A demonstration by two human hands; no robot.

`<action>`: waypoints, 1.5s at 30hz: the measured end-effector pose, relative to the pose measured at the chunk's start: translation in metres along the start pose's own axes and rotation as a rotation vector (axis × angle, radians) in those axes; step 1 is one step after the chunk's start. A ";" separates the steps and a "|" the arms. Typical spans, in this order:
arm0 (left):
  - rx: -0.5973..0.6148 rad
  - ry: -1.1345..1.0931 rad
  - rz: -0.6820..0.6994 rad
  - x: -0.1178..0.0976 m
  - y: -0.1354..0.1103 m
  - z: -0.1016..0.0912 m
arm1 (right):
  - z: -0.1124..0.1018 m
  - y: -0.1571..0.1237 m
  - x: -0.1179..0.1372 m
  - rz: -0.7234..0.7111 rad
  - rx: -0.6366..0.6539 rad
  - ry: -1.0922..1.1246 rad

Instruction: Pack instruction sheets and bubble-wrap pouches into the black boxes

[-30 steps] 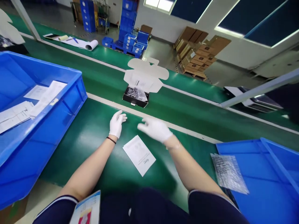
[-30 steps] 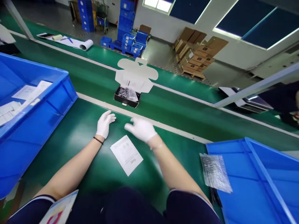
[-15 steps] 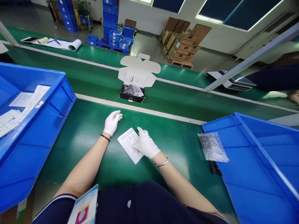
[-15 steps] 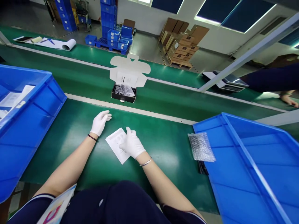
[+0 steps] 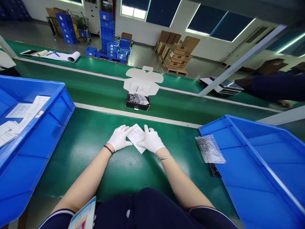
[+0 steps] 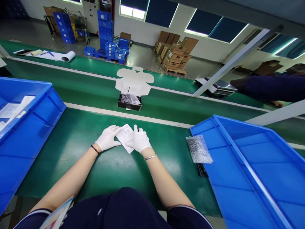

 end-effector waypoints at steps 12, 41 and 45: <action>-0.068 0.005 -0.108 0.009 0.002 0.003 | -0.001 -0.005 -0.003 0.053 -0.016 0.334; -0.422 -0.517 -0.521 0.059 -0.010 -0.039 | -0.110 -0.106 -0.301 0.853 -0.342 -0.155; -0.446 -0.544 -0.454 0.052 -0.010 -0.046 | -0.091 -0.131 -0.322 0.829 -0.266 -0.123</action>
Point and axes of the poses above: each hand's wrist, its own y-axis towards the middle knuckle, its own z-axis out of the palm, x = y × z, the point moved 10 cm from there along y, towards the middle knuckle, and after that the axes turned 9 degrees about -x, right-handed, at the moved point
